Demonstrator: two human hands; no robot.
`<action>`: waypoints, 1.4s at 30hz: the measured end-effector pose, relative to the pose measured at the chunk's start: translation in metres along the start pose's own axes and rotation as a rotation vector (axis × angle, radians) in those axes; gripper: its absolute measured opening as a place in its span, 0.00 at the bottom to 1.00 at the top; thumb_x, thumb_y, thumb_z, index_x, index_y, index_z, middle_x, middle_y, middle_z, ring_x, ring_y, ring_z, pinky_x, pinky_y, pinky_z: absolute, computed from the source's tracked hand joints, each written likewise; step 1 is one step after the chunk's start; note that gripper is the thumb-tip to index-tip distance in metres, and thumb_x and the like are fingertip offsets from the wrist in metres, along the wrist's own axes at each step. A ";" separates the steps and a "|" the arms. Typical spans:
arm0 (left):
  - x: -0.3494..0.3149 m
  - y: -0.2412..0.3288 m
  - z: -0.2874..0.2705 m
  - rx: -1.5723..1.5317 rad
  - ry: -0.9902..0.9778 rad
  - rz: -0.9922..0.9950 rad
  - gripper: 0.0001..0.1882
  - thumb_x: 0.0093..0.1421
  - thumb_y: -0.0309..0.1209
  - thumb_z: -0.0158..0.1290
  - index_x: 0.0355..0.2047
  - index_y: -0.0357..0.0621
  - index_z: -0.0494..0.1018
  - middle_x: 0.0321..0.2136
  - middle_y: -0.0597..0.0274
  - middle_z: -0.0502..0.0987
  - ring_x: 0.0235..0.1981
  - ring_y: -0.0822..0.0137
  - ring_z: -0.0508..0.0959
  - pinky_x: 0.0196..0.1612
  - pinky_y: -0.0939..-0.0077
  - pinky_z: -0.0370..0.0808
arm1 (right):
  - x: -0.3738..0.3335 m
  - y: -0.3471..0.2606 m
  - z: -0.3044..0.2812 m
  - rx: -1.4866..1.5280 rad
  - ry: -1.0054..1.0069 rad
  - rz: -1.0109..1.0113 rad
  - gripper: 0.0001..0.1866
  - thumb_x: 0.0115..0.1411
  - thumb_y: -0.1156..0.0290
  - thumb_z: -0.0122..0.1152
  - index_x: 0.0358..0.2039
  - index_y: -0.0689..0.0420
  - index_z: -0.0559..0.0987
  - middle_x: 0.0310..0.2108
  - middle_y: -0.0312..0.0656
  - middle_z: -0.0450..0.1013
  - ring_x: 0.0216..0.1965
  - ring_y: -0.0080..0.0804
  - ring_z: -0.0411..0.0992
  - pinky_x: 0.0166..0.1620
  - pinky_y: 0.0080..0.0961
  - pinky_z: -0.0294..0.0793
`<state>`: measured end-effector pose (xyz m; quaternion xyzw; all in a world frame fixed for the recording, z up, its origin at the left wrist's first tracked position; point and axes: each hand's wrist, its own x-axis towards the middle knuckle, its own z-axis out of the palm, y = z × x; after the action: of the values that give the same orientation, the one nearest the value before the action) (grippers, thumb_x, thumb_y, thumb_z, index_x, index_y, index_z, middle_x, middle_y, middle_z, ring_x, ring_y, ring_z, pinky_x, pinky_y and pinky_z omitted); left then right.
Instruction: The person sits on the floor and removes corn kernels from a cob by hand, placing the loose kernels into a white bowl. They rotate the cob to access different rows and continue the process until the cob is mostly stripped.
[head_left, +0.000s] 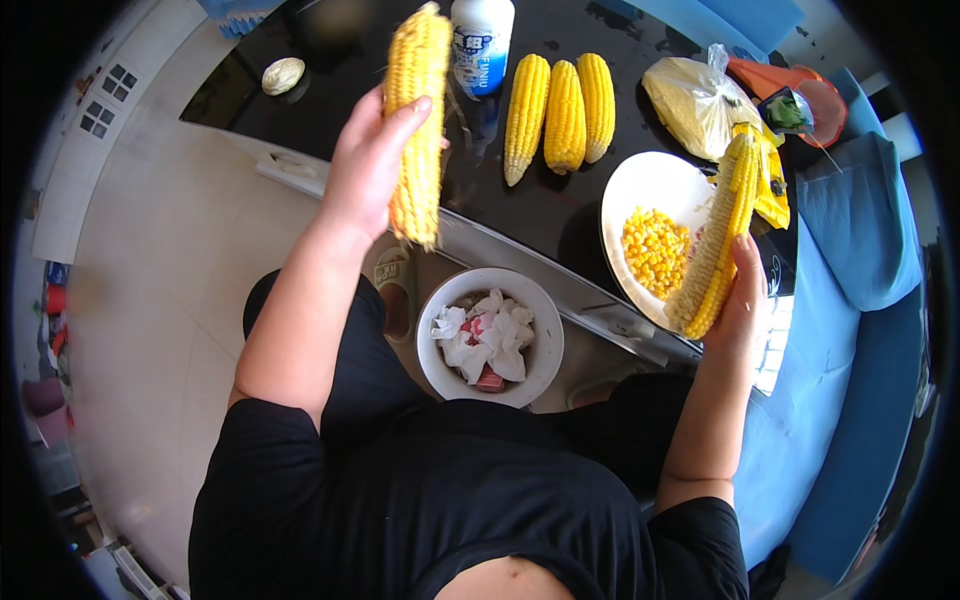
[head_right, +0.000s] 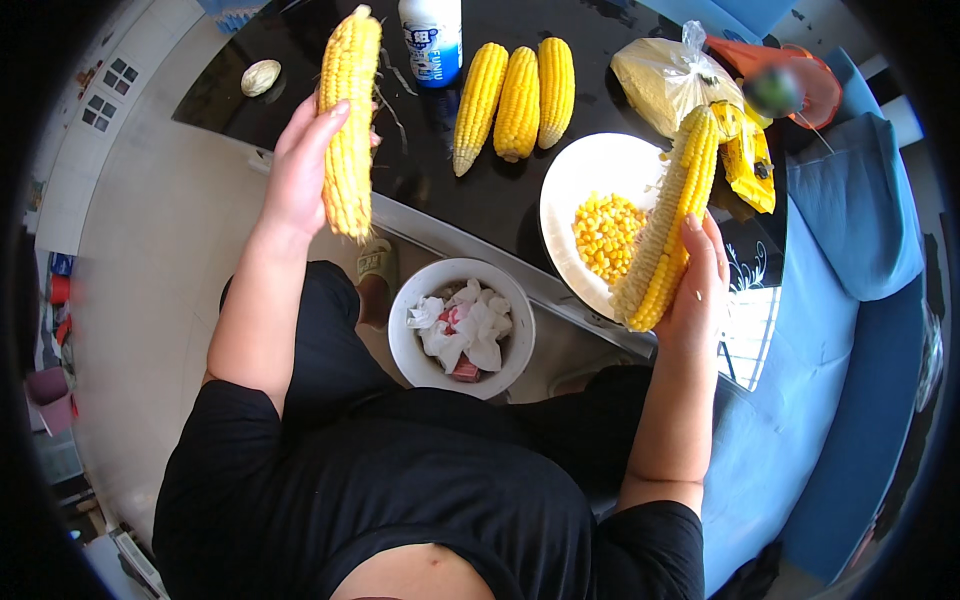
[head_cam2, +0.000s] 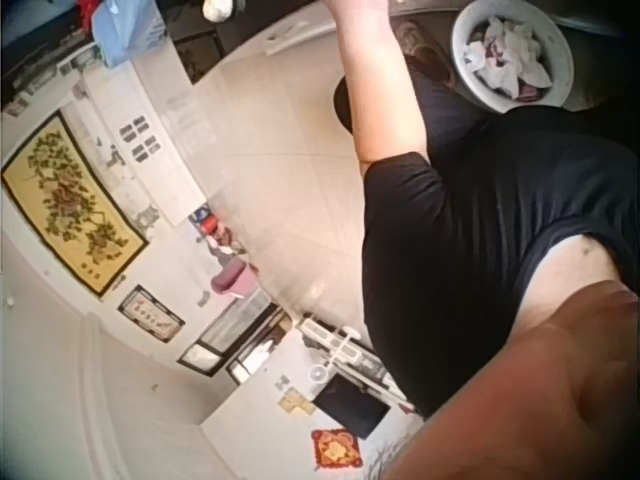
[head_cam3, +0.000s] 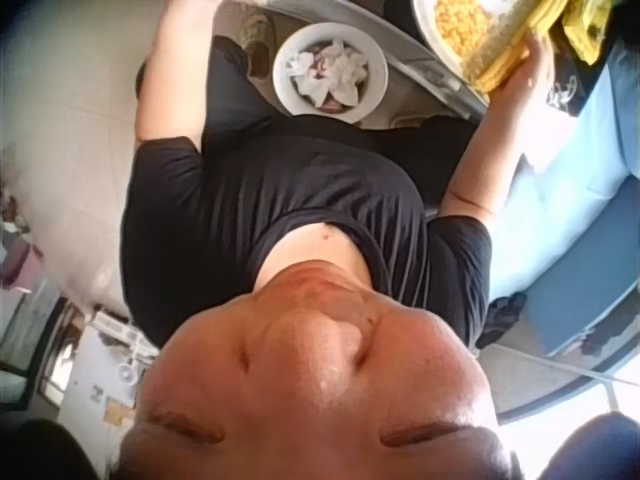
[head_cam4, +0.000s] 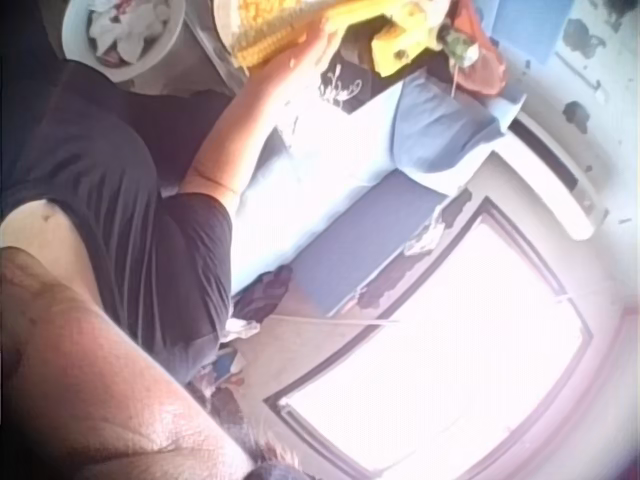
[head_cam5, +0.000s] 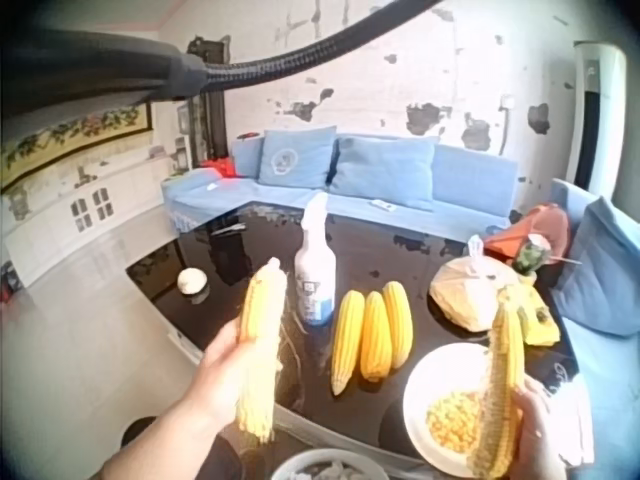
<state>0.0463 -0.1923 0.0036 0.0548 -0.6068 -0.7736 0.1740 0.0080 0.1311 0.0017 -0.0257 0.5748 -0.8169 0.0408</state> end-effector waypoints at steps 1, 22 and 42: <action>0.009 -0.005 -0.008 0.064 0.044 -0.033 0.19 0.58 0.31 0.47 0.49 0.38 0.62 0.36 0.59 0.72 0.32 0.71 0.74 0.35 0.78 0.72 | 0.000 0.000 -0.001 -0.003 -0.008 0.002 0.21 0.59 0.67 0.46 0.50 0.66 0.65 0.40 0.45 0.70 0.39 0.29 0.71 0.44 0.22 0.71; 0.005 -0.010 0.063 0.894 -0.116 0.490 0.05 0.56 0.23 0.51 0.31 0.33 0.73 0.39 0.57 0.70 0.38 0.67 0.72 0.43 0.77 0.70 | -0.009 -0.007 -0.010 0.295 -0.096 0.196 0.20 0.58 0.66 0.50 0.48 0.63 0.66 0.37 0.42 0.69 0.36 0.25 0.70 0.40 0.21 0.70; -0.015 -0.058 0.205 0.086 -0.579 0.045 0.09 0.61 0.31 0.47 0.32 0.39 0.61 0.26 0.66 0.68 0.26 0.82 0.66 0.31 0.88 0.66 | -0.027 -0.004 -0.028 0.196 -0.197 0.084 0.24 0.63 0.61 0.45 0.54 0.63 0.61 0.44 0.39 0.67 0.45 0.22 0.65 0.48 0.20 0.64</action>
<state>-0.0120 0.0135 -0.0010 -0.1744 -0.6644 -0.7267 0.0086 0.0326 0.1610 -0.0042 -0.0778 0.4861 -0.8601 0.1334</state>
